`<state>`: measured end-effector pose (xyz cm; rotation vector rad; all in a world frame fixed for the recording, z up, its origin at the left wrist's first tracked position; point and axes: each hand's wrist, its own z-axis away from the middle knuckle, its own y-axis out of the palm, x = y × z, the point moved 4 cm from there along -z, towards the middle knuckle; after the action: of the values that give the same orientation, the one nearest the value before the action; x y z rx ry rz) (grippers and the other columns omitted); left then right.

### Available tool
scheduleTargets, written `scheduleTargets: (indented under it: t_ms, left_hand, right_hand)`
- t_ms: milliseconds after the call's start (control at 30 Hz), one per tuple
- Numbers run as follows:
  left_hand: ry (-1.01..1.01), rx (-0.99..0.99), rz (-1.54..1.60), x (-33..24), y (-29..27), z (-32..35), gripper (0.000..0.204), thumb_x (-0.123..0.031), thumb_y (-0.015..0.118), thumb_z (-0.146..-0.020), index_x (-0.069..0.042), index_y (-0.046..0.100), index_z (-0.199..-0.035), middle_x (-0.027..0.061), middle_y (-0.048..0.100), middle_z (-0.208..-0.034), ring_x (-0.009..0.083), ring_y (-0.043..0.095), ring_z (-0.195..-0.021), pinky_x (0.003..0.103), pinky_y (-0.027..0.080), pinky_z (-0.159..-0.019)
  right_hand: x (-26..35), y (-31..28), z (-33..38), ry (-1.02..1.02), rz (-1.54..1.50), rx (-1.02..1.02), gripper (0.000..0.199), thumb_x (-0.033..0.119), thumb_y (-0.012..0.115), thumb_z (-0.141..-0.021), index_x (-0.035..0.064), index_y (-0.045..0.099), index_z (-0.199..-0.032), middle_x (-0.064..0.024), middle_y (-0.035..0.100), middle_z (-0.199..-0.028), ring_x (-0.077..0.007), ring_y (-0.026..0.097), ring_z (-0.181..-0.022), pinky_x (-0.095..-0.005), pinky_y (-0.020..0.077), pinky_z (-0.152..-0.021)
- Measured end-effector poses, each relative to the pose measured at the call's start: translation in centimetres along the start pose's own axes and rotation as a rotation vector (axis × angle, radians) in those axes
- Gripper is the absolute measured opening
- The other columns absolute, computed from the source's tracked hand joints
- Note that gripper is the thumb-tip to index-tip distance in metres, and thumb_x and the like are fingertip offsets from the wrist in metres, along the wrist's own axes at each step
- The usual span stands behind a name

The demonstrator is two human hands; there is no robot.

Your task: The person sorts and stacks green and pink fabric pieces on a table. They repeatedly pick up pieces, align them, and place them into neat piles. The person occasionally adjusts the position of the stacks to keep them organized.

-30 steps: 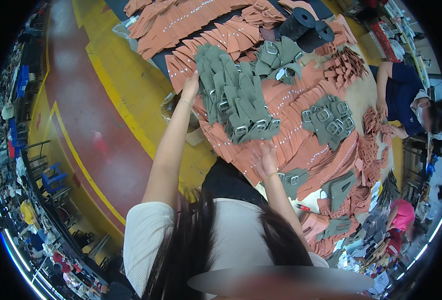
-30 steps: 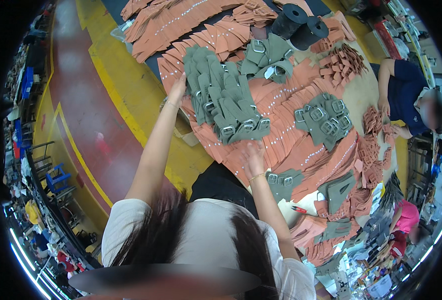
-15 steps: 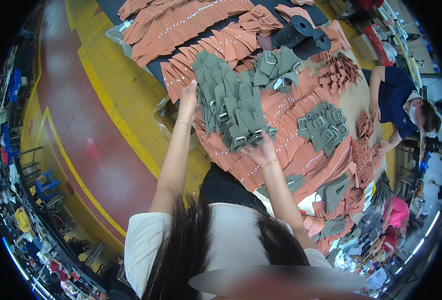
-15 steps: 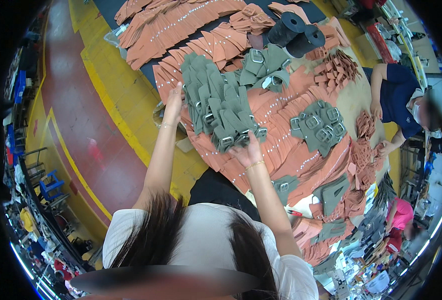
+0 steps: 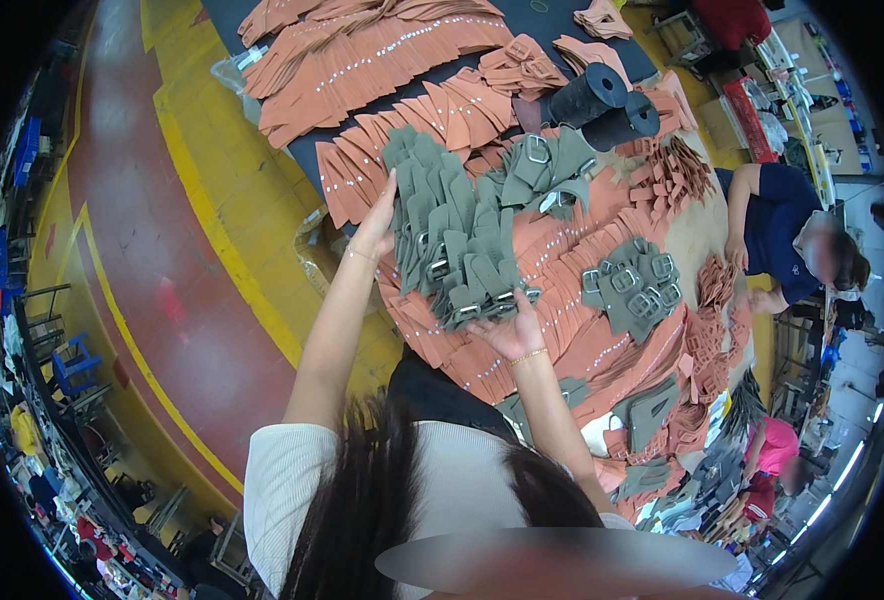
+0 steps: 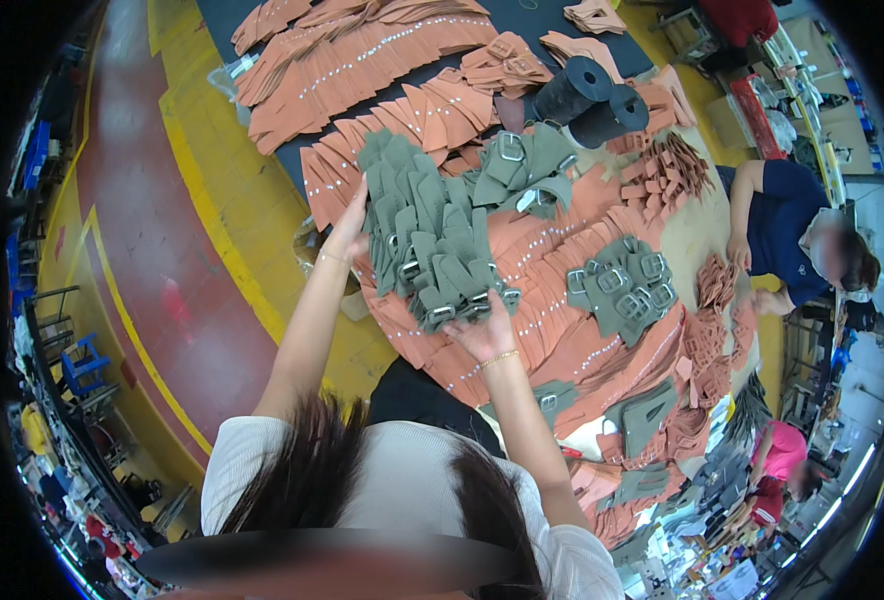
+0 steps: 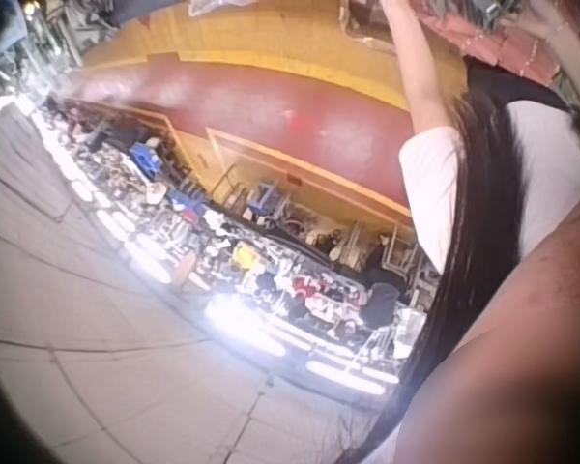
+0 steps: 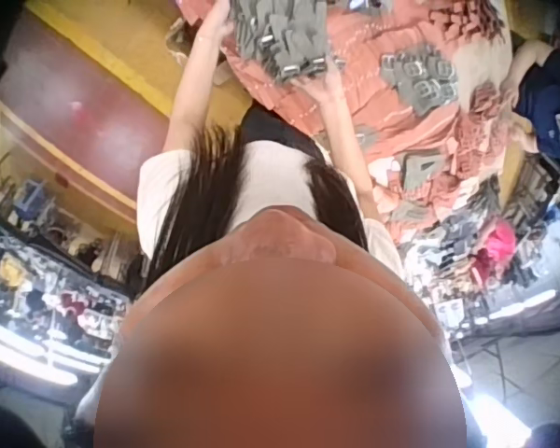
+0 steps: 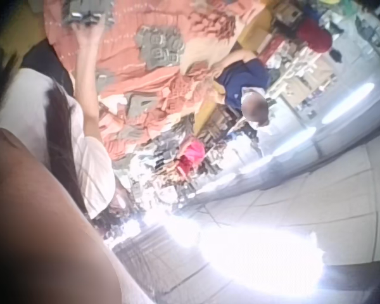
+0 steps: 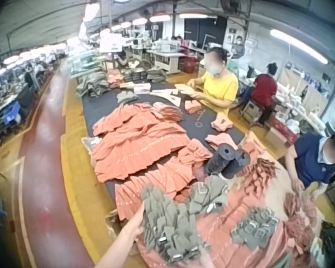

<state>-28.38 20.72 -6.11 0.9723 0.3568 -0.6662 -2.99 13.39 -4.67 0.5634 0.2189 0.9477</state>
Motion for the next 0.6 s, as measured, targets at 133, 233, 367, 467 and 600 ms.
scheduleTargets:
  t_ms: [133, 233, 367, 467, 600]
  left_hand:
    - [-0.001, -0.024, 0.0, 0.4, 0.0, 0.3, 0.061, -0.051, 0.036, -0.095, -0.009, 0.035, -0.138, 0.0067, 0.042, -0.137, 0.0204, 0.044, -0.123, 0.038, 0.039, -0.101]
    - [0.081, -0.193, -0.244, 0.5, 0.2, -0.2, 0.064, -0.054, 0.035, -0.094, -0.007, 0.035, -0.138, 0.0079, 0.042, -0.137, 0.0209, 0.044, -0.123, 0.037, 0.037, -0.102]
    - [0.157, -0.157, -0.226, 0.5, 1.0, -0.2, 0.079, -0.065, 0.032, -0.089, -0.002, 0.037, -0.135, 0.01, 0.05, -0.13, 0.0194, 0.049, -0.117, 0.034, 0.04, -0.098]
    - [-0.081, 0.102, -0.006, -0.3, -0.2, 0.1, 0.082, -0.069, 0.027, -0.088, -0.001, 0.04, -0.133, 0.0096, 0.056, -0.123, 0.0202, 0.053, -0.112, 0.035, 0.041, -0.096]
    - [-0.28, 0.083, 0.065, -1.1, -2.7, -2.3, 0.076, -0.063, 0.029, -0.091, -0.001, 0.041, -0.133, 0.0132, 0.052, -0.128, 0.0251, 0.051, -0.116, 0.039, 0.04, -0.1]
  right_hand:
    - [0.2, 0.0, -0.2, -0.006, -0.028, 0.016, 0.06, 0.045, 0.031, -0.096, 0.0073, 0.022, -0.142, -0.016, 0.022, -0.147, -0.0425, 0.016, -0.135, -0.0589, 0.012, -0.109]
    - [0.2, -0.3, -0.3, 0.008, -0.016, -0.001, 0.06, 0.045, 0.035, -0.095, 0.01, 0.024, -0.142, -0.0122, 0.03, -0.143, -0.0355, 0.031, -0.129, -0.0574, 0.0183, -0.107]
    - [0.3, -0.5, -0.3, 0.021, -0.023, -0.002, 0.062, 0.046, 0.035, -0.094, 0.0089, 0.023, -0.142, -0.013, 0.026, -0.145, -0.0373, 0.026, -0.132, -0.0572, 0.0161, -0.108]
    - [0.3, -0.4, -0.4, 0.012, -0.037, 0.002, 0.062, 0.047, 0.035, -0.094, 0.0084, 0.022, -0.142, -0.0145, 0.023, -0.147, -0.0393, 0.021, -0.135, -0.0575, 0.0129, -0.108]
    - [0.2, -0.5, -0.8, 0.0, -0.071, 0.001, 0.057, 0.043, 0.038, -0.095, 0.0116, 0.026, -0.14, -0.0106, 0.026, -0.147, -0.0365, 0.027, -0.133, -0.0567, 0.0155, -0.108]
